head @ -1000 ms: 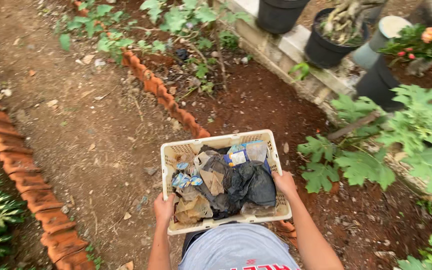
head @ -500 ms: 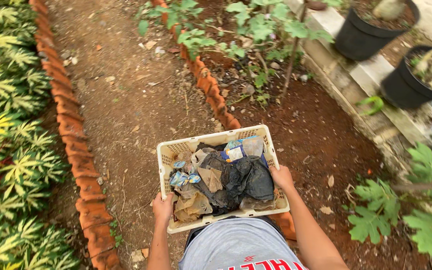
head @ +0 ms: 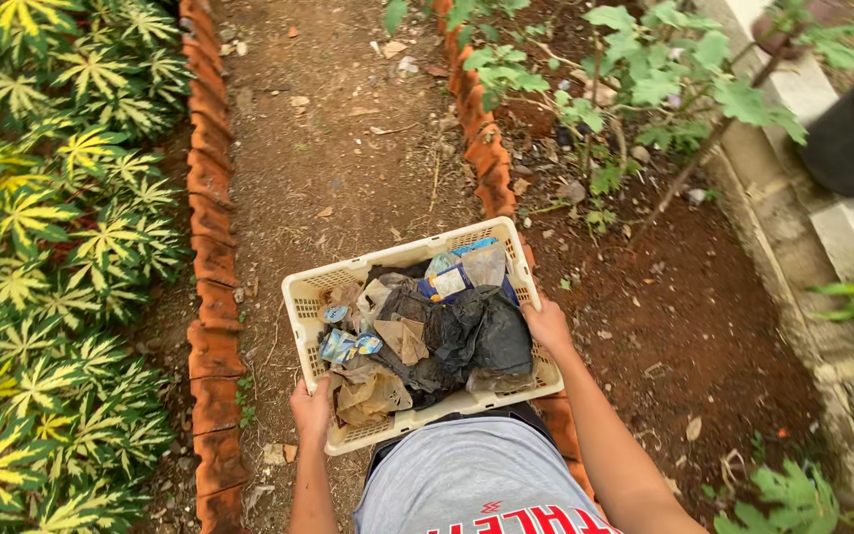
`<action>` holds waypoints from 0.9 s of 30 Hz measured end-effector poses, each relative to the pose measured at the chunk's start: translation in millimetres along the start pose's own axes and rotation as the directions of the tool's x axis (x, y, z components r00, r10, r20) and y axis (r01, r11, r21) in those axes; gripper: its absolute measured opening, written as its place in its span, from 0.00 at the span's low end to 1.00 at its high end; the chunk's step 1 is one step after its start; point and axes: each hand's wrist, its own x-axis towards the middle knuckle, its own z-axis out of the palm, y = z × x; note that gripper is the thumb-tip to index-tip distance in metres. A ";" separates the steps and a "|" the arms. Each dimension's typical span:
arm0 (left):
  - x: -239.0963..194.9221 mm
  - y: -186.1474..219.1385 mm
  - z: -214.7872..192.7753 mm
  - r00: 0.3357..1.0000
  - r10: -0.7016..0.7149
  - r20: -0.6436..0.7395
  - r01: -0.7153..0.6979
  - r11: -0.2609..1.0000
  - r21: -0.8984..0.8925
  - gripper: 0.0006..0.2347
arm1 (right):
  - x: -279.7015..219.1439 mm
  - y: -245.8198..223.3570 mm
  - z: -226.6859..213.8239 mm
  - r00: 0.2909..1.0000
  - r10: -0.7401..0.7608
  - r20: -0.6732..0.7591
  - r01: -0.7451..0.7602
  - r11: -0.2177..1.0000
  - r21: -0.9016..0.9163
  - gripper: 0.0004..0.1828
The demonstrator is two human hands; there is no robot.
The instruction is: The person picks up various pieces of plastic, paper, and other litter from the ground between garden beds and places them into a white plastic basket.
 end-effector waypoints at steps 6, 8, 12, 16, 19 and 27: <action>34.3 23.7 18.6 0.994 0.003 -0.105 0.005 0.997 0.077 0.09 | 68.0 -40.7 20.7 0.995 -0.054 0.083 0.054 0.999 0.003 0.22; 39.5 39.3 28.8 0.991 -0.034 -0.129 0.053 0.989 0.141 0.09 | 93.5 -57.1 19.7 0.991 -0.051 0.122 0.058 0.997 -0.050 0.23; 56.6 59.7 48.4 0.988 -0.030 -0.154 0.056 0.985 0.166 0.10 | 135.0 -83.9 13.1 0.984 -0.044 0.171 0.058 0.995 -0.075 0.23; 89.6 75.7 79.3 0.989 -0.068 -0.132 0.083 0.990 0.110 0.10 | 168.9 -95.0 0.2 0.986 -0.047 0.159 0.056 0.997 -0.055 0.22; 114.8 85.8 103.3 0.992 -0.012 -0.128 0.028 0.992 0.124 0.11 | 192.2 -90.1 -8.6 0.987 -0.009 0.163 0.007 1.000 0.012 0.21; 160.4 124.1 118.8 0.989 0.017 -0.145 0.002 0.991 0.134 0.10 | 251.1 -118.3 8.1 0.981 0.018 0.195 -0.045 0.990 0.137 0.18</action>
